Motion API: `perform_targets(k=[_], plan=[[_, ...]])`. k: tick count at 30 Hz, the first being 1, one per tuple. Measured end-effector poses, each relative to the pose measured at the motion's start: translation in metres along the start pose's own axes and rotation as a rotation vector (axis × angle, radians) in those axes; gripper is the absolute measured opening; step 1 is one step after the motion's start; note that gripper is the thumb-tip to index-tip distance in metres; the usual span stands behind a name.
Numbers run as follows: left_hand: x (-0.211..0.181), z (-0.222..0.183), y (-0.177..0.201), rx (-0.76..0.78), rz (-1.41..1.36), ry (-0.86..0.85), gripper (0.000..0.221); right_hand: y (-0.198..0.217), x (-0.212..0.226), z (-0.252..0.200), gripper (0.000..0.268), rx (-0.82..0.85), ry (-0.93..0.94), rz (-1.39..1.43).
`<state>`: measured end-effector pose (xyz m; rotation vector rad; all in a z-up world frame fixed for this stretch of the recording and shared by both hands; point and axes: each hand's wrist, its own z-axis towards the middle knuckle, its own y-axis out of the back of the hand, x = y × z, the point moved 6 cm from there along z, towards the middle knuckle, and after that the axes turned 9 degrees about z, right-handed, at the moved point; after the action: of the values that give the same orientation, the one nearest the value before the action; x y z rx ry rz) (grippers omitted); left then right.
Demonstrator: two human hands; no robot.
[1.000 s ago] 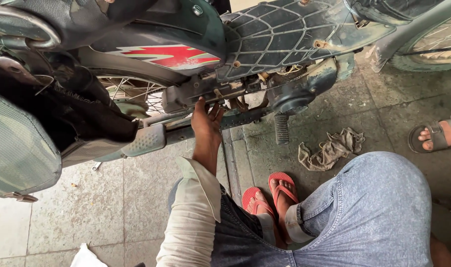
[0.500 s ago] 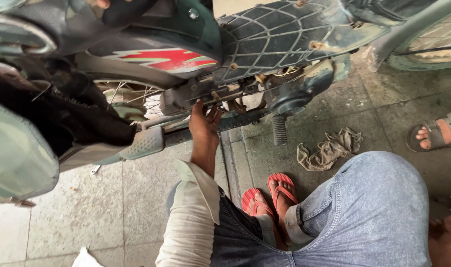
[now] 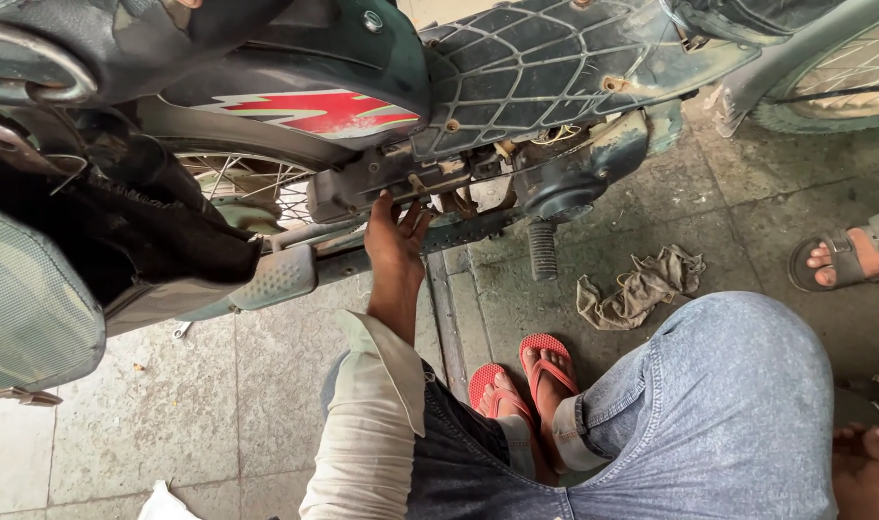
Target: Repairing and maintaining motorcycle engine components and air filter assembly.
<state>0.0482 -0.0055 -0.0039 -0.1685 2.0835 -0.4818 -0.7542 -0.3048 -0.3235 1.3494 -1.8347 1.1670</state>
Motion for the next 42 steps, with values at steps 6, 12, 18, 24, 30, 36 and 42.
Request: perform_targets(k=[6,12,18,24,30,36,42], plan=[[-0.002,-0.005,-0.003,-0.001,0.013,0.001,0.064,-0.034,0.017,-0.034,0.032,-0.250,-0.072,0.128],[0.002,0.002,0.002,-0.009,-0.003,0.014,0.061,-0.041,0.022,-0.035,0.012,-0.155,-0.045,0.226],[0.007,0.007,0.006,-0.032,0.000,0.025,0.057,-0.060,0.031,-0.049,0.001,-0.186,-0.079,0.465],[0.006,0.008,0.006,-0.035,0.016,0.023,0.056,-0.027,0.012,-0.025,0.005,-0.166,-0.088,0.446],[0.003,0.003,0.005,-0.027,0.065,0.018,0.054,-0.053,0.028,-0.057,0.015,-0.264,-0.042,0.517],[0.024,0.052,0.028,0.161,0.008,-0.004,0.046,-0.073,0.044,-0.055,0.019,-0.049,0.062,0.535],[-0.005,0.019,0.018,0.222,0.102,-0.018,0.035,-0.115,0.060,-0.072,0.030,-0.122,-0.092,0.585]])
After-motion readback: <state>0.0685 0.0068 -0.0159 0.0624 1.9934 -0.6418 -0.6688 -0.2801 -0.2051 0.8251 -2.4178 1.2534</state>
